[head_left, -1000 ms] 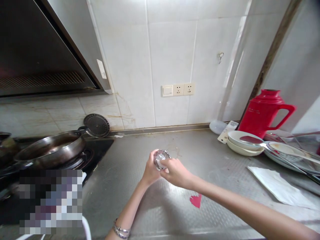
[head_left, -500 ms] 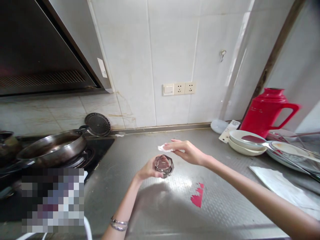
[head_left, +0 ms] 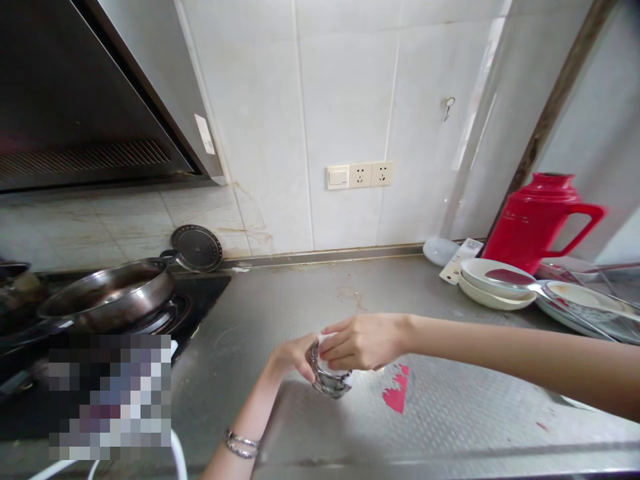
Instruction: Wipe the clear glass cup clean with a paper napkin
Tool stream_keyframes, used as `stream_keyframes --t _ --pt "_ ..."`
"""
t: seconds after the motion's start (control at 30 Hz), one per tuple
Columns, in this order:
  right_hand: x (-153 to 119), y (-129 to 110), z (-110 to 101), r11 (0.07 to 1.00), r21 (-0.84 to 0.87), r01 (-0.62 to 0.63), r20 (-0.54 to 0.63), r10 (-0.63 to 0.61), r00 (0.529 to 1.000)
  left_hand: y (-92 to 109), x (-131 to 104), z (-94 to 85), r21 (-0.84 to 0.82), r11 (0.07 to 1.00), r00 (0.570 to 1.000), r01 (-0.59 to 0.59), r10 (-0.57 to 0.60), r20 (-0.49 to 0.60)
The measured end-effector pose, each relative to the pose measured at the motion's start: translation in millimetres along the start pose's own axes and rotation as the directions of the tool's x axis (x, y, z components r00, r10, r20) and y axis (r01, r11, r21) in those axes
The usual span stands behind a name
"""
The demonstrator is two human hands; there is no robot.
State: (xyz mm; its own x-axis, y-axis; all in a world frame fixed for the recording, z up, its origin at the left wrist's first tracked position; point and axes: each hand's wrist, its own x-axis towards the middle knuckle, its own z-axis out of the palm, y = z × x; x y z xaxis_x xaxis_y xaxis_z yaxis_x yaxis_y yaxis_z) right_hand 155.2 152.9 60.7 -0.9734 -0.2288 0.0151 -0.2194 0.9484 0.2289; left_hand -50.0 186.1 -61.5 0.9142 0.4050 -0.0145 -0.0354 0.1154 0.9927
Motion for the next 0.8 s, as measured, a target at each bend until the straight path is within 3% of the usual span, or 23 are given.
stream_keyframes --t 0.17,0.4,0.6,0.7,0.8 --pt "-15.6 11.0 6.1 0.996 -0.027 -0.091 0.055 0.092 0.994 12.9 0.3 9.7 -0.062 0.988 0.983 -0.14 0.131 -0.127" --pt "-21.0 3.1 12.6 0.936 -0.06 -0.348 0.034 0.35 0.936 15.5 10.3 12.0 0.074 0.963 0.916 -0.257 0.268 -0.298" --pt "0.1 -6.2 9.7 0.845 0.029 -0.533 0.024 0.533 0.846 10.9 13.8 13.0 0.182 0.938 0.835 -0.296 0.346 -0.428" --pt "4.9 -3.4 6.2 0.744 0.227 -0.629 0.007 0.644 0.765 10.1 14.7 13.0 0.204 0.931 0.787 -0.304 0.366 -0.496" --pt "2.3 3.3 5.5 0.564 0.497 -0.659 0.05 0.74 0.671 10.7 16.0 12.4 0.222 0.926 0.753 -0.306 0.378 -0.539"
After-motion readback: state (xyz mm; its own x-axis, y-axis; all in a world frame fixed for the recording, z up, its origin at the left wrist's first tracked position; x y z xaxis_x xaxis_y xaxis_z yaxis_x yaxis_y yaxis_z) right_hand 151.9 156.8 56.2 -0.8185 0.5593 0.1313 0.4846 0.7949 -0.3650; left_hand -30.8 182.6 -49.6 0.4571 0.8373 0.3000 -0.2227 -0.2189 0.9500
